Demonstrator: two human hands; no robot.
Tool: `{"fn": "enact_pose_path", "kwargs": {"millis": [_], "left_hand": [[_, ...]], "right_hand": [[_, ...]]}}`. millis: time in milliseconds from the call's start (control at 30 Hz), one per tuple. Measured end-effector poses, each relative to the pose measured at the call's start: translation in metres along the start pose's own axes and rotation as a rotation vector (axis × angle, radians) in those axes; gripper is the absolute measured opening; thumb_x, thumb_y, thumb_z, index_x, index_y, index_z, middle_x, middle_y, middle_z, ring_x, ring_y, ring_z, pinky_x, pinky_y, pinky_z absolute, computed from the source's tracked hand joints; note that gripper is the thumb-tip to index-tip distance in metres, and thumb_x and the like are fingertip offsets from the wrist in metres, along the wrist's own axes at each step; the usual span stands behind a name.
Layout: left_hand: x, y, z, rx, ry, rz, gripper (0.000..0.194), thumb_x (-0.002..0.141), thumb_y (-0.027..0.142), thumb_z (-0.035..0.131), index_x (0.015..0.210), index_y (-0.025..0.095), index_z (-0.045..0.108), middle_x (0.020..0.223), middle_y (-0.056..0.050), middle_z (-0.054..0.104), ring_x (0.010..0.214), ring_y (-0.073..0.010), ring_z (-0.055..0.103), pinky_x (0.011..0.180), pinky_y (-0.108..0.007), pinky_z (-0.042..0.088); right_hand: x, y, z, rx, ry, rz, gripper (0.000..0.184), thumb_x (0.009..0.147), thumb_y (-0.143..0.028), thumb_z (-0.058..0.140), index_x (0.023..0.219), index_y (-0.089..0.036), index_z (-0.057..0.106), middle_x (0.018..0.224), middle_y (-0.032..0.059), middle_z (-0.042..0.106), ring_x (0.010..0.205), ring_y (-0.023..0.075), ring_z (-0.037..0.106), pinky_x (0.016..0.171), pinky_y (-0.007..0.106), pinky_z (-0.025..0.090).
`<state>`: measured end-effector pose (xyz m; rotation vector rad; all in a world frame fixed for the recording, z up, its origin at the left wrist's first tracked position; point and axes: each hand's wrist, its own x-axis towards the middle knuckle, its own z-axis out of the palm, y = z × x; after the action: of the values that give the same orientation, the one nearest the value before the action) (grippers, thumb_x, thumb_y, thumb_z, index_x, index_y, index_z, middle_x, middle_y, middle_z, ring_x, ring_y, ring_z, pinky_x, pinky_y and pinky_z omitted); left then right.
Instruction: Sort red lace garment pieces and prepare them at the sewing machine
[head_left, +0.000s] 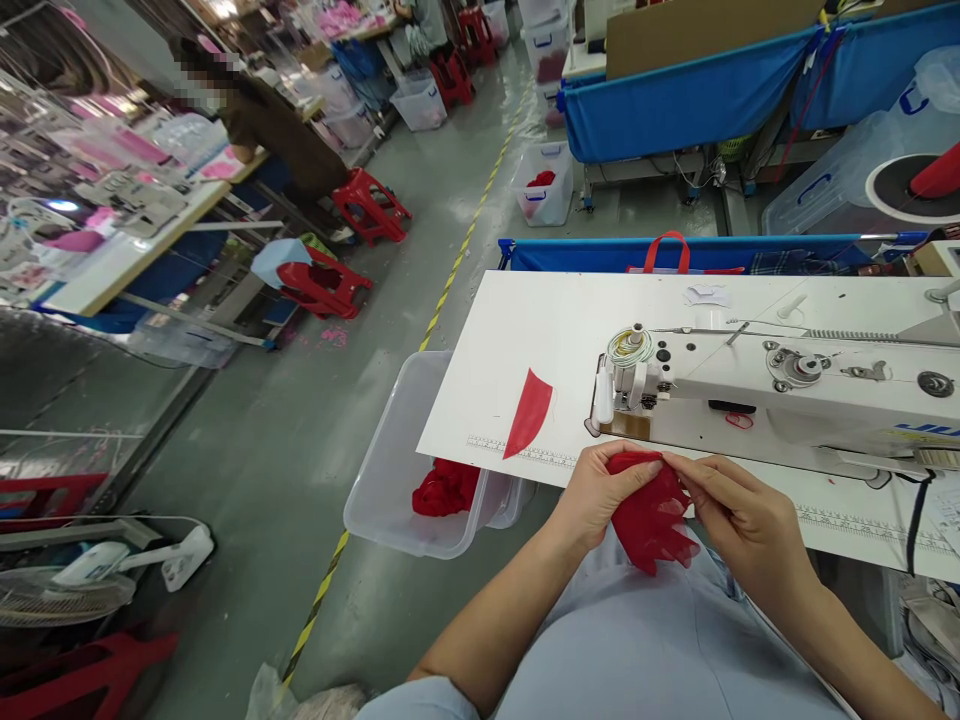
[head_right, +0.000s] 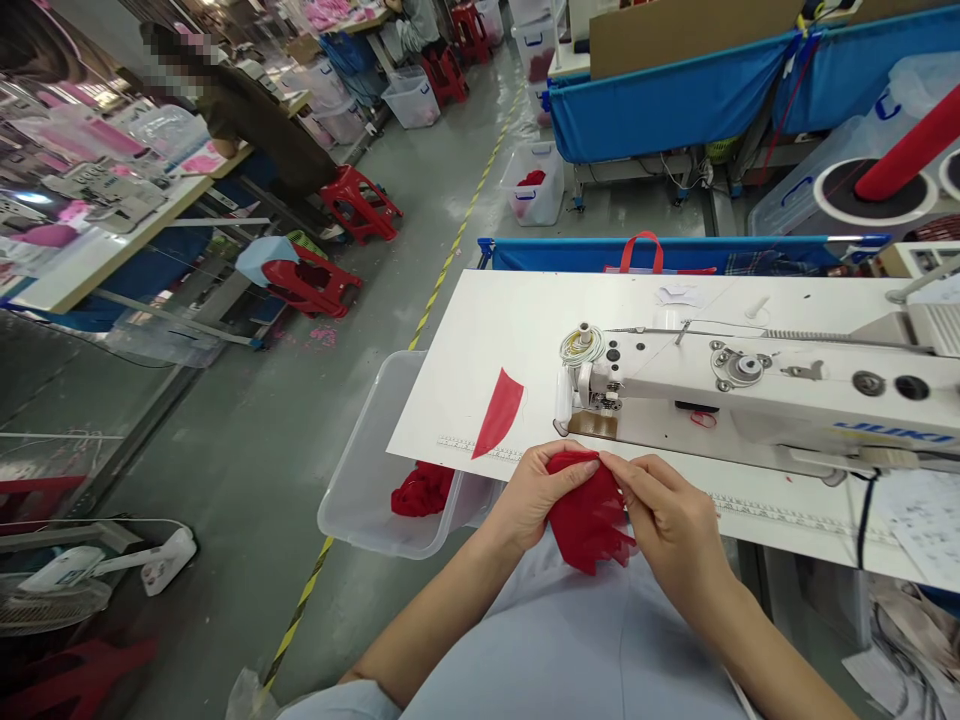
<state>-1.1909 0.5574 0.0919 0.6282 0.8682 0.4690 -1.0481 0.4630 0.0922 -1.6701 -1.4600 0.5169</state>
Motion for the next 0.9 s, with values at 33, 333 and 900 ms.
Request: {"fn": "enact_pose_path", "kwargs": {"millis": [33, 333, 900], "left_hand": [[0.0, 0.0, 0.0, -0.009, -0.003, -0.008, 0.036, 0.055, 0.038, 0.091, 0.075, 0.014, 0.073, 0.069, -0.002, 0.07, 0.062, -0.0124, 0.062, 0.065, -0.025, 0.049], [-0.002, 0.001, -0.001, 0.008, -0.039, -0.005, 0.035, 0.059, 0.038, 0.09, 0.078, 0.014, 0.072, 0.071, -0.002, 0.07, 0.063, -0.0114, 0.062, 0.062, -0.023, 0.048], [0.021, -0.027, -0.022, 0.656, -0.115, 0.158, 0.044, 0.067, 0.055, 0.075, 0.065, 0.016, 0.056, 0.061, 0.003, 0.05, 0.062, -0.012, 0.047, 0.061, -0.024, 0.035]], "right_hand": [[0.001, -0.001, 0.0, 0.059, -0.002, 0.021, 0.035, 0.096, -0.021, 0.046, 0.115, -0.029, 0.074, 0.086, 0.0054, 0.071, 0.064, 0.0136, 0.063, 0.054, 0.024, 0.051], [0.0, -0.004, 0.005, 0.535, -0.026, 0.452, 0.027, 0.086, -0.044, 0.066, 0.101, -0.026, 0.079, 0.069, 0.0025, 0.062, 0.058, 0.0144, 0.052, 0.051, 0.028, 0.047], [-0.005, 0.031, 0.036, 0.435, 0.18, 0.385, 0.045, 0.084, -0.062, 0.058, 0.068, -0.02, 0.06, 0.055, -0.0023, 0.049, 0.049, 0.0126, 0.046, 0.044, 0.022, 0.042]]}}
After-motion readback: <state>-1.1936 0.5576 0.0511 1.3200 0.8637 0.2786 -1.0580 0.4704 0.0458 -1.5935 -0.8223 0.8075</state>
